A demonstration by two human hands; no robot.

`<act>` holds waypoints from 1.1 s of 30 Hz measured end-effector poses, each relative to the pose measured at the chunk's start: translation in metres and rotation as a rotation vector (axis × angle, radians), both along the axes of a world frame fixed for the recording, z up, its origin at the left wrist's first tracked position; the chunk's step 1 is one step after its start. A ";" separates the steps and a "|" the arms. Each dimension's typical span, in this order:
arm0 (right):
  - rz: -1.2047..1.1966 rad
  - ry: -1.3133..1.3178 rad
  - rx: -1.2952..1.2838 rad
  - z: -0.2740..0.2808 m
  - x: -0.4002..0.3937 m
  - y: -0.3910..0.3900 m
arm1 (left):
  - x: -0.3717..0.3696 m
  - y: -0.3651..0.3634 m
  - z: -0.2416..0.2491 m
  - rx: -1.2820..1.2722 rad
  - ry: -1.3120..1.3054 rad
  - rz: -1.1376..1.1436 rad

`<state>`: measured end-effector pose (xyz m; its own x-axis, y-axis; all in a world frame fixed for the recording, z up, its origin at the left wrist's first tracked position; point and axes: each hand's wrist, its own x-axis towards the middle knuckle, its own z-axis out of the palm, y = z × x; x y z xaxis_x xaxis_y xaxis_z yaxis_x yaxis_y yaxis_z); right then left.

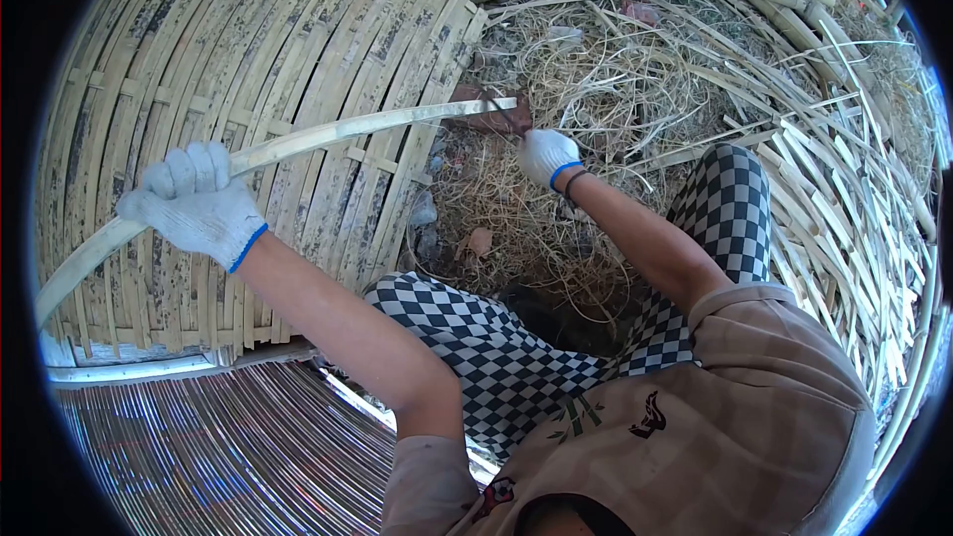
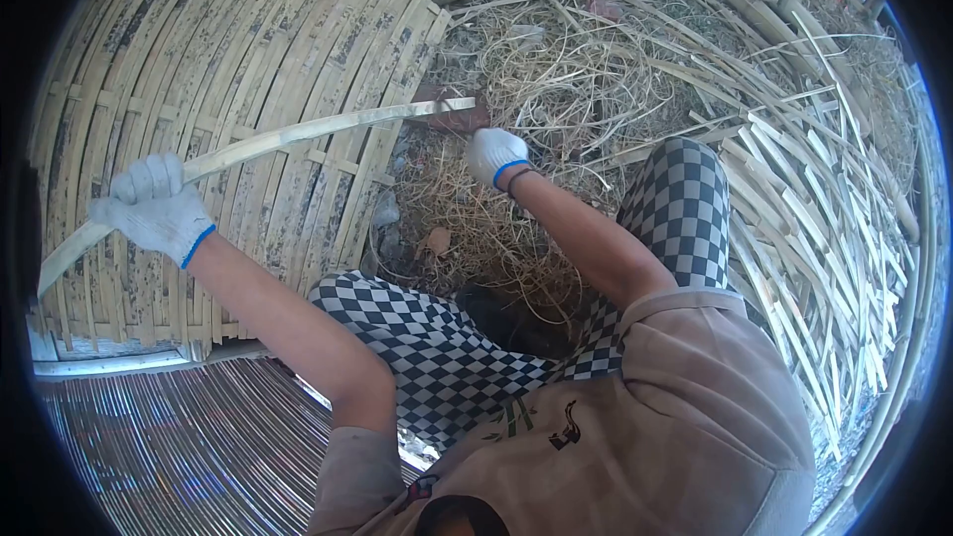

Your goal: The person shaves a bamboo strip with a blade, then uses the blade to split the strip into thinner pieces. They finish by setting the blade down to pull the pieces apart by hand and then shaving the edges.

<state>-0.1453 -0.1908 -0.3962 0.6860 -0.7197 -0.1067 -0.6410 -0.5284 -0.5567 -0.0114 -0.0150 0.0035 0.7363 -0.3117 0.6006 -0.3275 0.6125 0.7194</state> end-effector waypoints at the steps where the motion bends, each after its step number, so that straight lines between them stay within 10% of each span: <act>1: -0.090 -0.117 0.053 0.039 -0.004 0.012 | 0.007 0.004 -0.001 -0.010 -0.021 -0.143; 9: 0.031 -0.612 -0.181 0.106 0.010 0.045 | 0.039 0.024 -0.006 -0.062 -0.046 -0.751; 15: 0.051 0.018 0.031 0.018 -0.008 0.000 | 0.037 0.024 -0.010 -0.072 -0.102 -0.979; 23: 0.010 -0.436 0.022 0.124 0.001 0.040 | 0.042 0.021 -0.010 -0.103 -0.105 -1.177; 29: -0.195 -0.275 0.224 0.021 0.023 0.015 | 0.052 0.026 -0.018 -0.118 -0.173 -1.278; 33: -0.108 -0.263 0.187 0.046 0.013 0.013 | 0.041 0.020 -0.014 -0.117 -0.159 -1.178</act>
<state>-0.1320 -0.1779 -0.3505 0.6281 -0.7747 -0.0731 -0.5092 -0.3382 -0.7914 0.0296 0.0046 -0.0105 -0.0507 -0.6831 0.7286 0.3994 0.6547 0.6417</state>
